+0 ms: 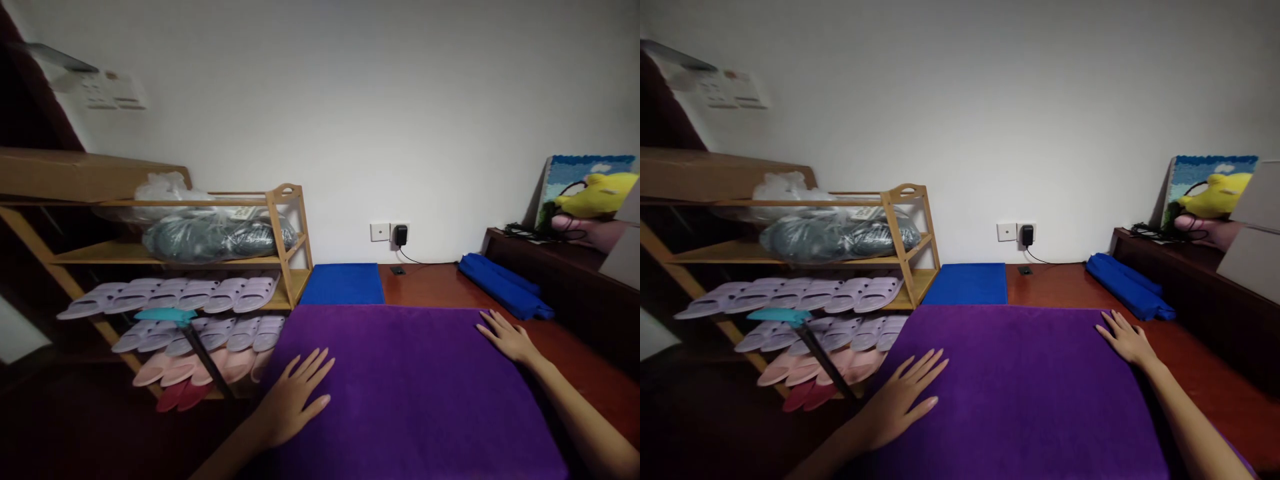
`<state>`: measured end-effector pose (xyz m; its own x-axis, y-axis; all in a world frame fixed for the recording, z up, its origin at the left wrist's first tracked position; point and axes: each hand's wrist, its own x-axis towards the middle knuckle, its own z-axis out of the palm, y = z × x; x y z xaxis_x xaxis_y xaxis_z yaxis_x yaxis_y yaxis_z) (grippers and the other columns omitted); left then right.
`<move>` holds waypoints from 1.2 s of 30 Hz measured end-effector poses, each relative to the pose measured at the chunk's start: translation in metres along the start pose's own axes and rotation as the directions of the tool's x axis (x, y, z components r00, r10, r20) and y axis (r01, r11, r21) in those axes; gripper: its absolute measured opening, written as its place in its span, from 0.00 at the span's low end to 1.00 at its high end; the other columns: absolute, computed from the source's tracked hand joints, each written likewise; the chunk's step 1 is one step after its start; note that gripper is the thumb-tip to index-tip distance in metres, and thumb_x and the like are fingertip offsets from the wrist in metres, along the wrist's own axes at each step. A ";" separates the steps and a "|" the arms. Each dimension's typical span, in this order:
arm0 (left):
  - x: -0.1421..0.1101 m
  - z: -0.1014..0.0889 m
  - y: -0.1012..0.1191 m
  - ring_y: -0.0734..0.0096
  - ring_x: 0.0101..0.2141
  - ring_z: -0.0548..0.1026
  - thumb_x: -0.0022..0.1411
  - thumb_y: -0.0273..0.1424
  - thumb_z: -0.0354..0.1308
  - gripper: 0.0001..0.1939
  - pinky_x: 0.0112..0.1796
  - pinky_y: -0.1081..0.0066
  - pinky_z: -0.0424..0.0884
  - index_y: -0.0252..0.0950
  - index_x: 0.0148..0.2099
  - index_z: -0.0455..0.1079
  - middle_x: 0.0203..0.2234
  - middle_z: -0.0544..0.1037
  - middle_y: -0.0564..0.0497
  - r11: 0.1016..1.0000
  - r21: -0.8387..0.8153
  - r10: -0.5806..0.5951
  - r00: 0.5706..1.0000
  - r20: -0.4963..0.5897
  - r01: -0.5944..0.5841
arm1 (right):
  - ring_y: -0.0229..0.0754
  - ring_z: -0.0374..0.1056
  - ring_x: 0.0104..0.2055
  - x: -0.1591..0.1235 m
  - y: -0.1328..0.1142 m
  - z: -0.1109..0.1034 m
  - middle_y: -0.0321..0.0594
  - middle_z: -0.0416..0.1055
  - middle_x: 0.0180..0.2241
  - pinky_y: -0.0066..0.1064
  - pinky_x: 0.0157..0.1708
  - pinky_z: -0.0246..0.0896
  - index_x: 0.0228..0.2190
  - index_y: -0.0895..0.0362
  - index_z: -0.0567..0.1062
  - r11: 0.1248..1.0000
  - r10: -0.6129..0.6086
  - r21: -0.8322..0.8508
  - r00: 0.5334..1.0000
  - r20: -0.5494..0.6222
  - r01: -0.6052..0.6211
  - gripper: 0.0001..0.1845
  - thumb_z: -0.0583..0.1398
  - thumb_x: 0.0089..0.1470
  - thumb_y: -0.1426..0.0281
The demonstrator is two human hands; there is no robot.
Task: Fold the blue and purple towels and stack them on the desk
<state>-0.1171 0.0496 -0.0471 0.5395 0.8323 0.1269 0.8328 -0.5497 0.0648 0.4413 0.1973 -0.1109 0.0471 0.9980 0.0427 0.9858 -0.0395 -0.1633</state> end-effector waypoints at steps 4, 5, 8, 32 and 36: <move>-0.005 -0.001 0.002 0.60 0.61 0.53 0.67 0.40 0.44 0.28 0.57 0.55 0.54 0.48 0.66 0.41 0.63 0.52 0.49 1.000 0.011 -0.017 0.999 -0.042 0.018 | 0.47 0.32 0.67 -0.001 -0.001 -0.001 0.45 0.37 0.65 0.51 0.61 0.33 0.62 0.52 0.50 0.999 0.023 -0.023 1.000 -0.005 -0.023 0.43 0.38 0.53 0.42; -0.006 -0.004 0.005 0.60 0.61 0.53 0.67 0.39 0.44 0.28 0.57 0.55 0.54 0.47 0.67 0.41 0.63 0.52 0.48 0.999 0.017 -0.026 0.997 -0.071 0.027 | 0.48 0.31 0.67 0.000 -0.001 -0.003 0.47 0.38 0.65 0.51 0.61 0.33 0.62 0.54 0.51 0.999 0.045 -0.028 0.999 -0.013 -0.045 0.44 0.39 0.52 0.41; -0.018 -0.017 0.019 0.60 0.61 0.53 0.68 0.37 0.44 0.29 0.58 0.55 0.53 0.45 0.67 0.38 0.63 0.52 0.48 1.000 0.020 -0.018 0.991 -0.132 0.020 | 0.50 0.30 0.67 0.001 -0.004 -0.008 0.48 0.41 0.65 0.51 0.61 0.31 0.61 0.57 0.53 0.996 0.076 -0.036 0.995 -0.065 -0.078 0.46 0.38 0.51 0.40; 0.075 -0.048 0.073 0.66 0.63 0.49 0.69 0.39 0.37 0.25 0.59 0.57 0.48 0.45 0.67 0.43 0.64 0.50 0.53 0.970 -0.144 0.207 0.975 0.085 -0.194 | 0.44 0.64 0.54 -0.235 -0.202 -0.019 0.42 0.64 0.54 0.32 0.47 0.62 0.62 0.55 0.49 0.676 -0.714 -0.303 0.498 -0.491 0.671 0.38 0.53 0.56 0.54; 0.180 0.004 0.086 0.61 0.63 0.45 0.67 0.40 0.37 0.28 0.60 0.53 0.43 0.32 0.65 0.50 0.64 0.50 0.42 0.992 -0.043 0.124 0.990 0.060 -0.122 | 0.44 0.72 0.44 -0.236 -0.230 0.024 0.43 0.74 0.44 0.32 0.42 0.62 0.59 0.56 0.58 0.831 -0.498 -0.285 0.411 -0.763 0.477 0.29 0.53 0.58 0.63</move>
<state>0.0525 0.1522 -0.0224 0.6453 0.7603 0.0746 0.7548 -0.6496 0.0913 0.2000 -0.0279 -0.1073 -0.3483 0.3923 0.8513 0.8880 0.4289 0.1657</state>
